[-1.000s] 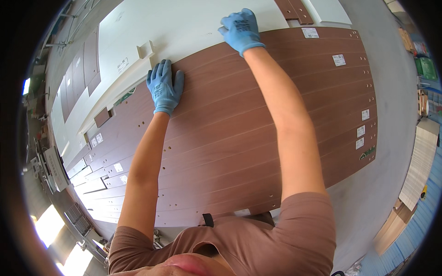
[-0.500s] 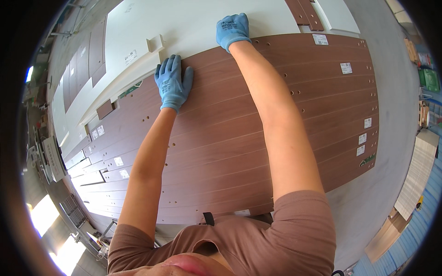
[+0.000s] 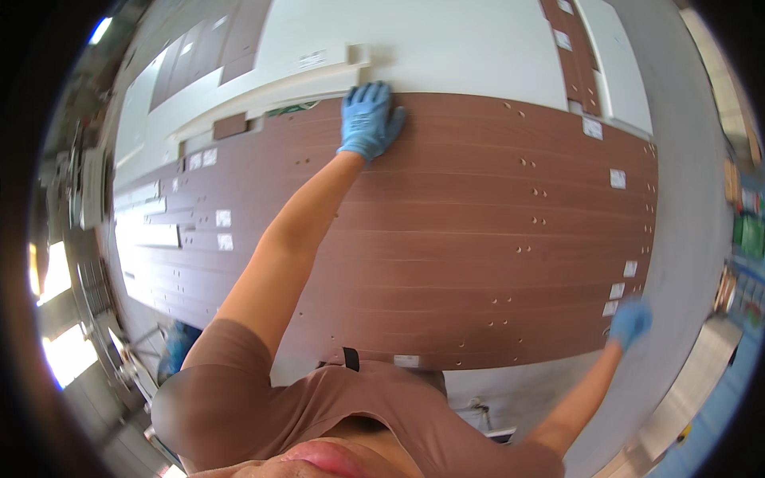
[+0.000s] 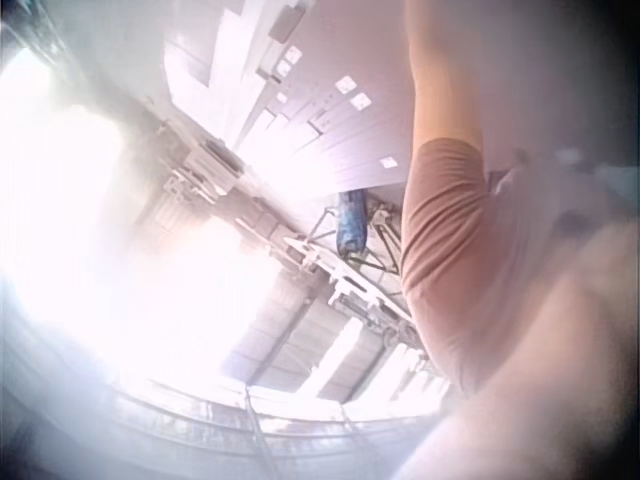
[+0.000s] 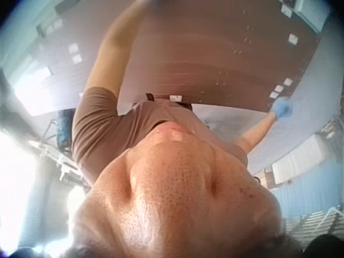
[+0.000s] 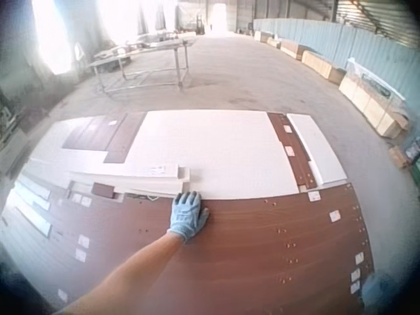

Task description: The person wipes several long, curved wooden planks with a cloth on a white workbench. They handle each plank individually, wiping both sides, then stack the cleaned planks together at the end.

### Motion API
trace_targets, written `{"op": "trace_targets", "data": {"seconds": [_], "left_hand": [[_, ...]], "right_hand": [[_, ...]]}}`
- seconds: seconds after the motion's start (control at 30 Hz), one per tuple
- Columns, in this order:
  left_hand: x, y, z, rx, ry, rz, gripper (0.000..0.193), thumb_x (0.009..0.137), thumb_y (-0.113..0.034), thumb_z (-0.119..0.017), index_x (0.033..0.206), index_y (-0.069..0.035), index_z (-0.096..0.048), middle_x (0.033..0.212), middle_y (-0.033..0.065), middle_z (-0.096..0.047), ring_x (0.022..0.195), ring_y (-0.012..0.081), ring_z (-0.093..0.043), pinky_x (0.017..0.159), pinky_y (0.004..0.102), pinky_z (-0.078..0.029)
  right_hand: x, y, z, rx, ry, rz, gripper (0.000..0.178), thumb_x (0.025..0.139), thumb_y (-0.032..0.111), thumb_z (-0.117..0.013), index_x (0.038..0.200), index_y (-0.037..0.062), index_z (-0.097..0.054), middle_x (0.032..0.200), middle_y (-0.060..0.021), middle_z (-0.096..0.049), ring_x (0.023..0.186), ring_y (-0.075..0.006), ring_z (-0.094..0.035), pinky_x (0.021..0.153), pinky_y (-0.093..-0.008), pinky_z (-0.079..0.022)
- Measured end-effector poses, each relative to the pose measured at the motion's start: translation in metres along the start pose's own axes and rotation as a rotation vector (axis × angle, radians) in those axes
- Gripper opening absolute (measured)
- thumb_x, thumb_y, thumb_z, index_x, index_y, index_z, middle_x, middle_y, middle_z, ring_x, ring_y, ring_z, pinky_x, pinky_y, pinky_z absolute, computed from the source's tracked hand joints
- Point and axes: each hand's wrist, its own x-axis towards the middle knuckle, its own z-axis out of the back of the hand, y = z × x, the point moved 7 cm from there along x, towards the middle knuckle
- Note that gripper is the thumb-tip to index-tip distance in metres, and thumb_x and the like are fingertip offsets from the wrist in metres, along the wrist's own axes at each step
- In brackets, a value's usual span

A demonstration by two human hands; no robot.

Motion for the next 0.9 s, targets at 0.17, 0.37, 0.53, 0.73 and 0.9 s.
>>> {"op": "trace_targets", "data": {"seconds": [0.17,0.37,0.53,0.73,0.9], "left_hand": [[-0.004,0.002,0.001,-0.009,0.045,0.007,0.063,0.094,-0.041,-0.067,0.140,0.000,-0.056,0.146,0.0201,-0.056,0.139,0.0397,-0.049,0.121,0.0566,-0.032],[-0.041,-0.010,0.051,-0.095,-0.119,-0.045,0.068,0.092,-0.041,-0.071,0.145,-0.003,-0.053,0.153,0.0259,-0.049,0.145,0.0465,-0.043,0.121,0.0564,-0.032],[-0.143,0.011,0.113,-0.195,-0.185,0.026,0.069,0.093,-0.037,-0.072,0.148,0.000,-0.052,0.156,0.0279,-0.046,0.146,0.0487,-0.041,0.121,0.0574,-0.031],[-0.319,0.092,0.179,-0.136,-0.123,0.334,0.069,0.094,-0.037,-0.070,0.149,0.000,-0.052,0.157,0.0297,-0.045,0.146,0.0494,-0.041,0.121,0.0575,-0.030],[-0.470,0.148,0.248,-0.111,-0.161,0.506,0.068,0.095,-0.038,-0.068,0.149,0.001,-0.053,0.156,0.0303,-0.046,0.145,0.0501,-0.043,0.120,0.0581,-0.033]], "right_hand": [[-0.209,0.116,-0.062,1.386,0.714,-0.509,0.022,0.102,0.017,-0.056,0.119,0.0095,-0.067,0.117,-0.0059,-0.068,0.100,-0.0198,-0.065,0.082,-0.0389,-0.052],[-0.251,0.097,0.018,1.418,0.759,-0.722,0.033,0.100,0.027,-0.060,0.126,0.0069,-0.067,0.126,-0.0115,-0.070,0.110,-0.0295,-0.067,0.093,-0.0444,-0.052],[-0.164,-0.001,0.080,1.525,0.259,-0.794,0.046,0.099,0.036,-0.063,0.132,0.0048,-0.067,0.134,-0.0162,-0.071,0.118,-0.0376,-0.069,0.102,-0.0489,-0.051],[-0.064,-0.128,0.255,1.899,-0.404,-0.576,0.029,0.094,0.018,-0.071,0.117,-0.0003,-0.070,0.139,-0.0219,-0.068,0.127,-0.0381,-0.064,0.104,-0.0485,-0.048],[-0.077,-0.198,0.477,2.016,-0.867,-0.213,0.011,0.088,0.010,-0.070,0.089,-0.0014,-0.069,0.127,-0.0221,-0.071,0.096,-0.0374,-0.061,0.096,-0.0502,-0.047]]}}
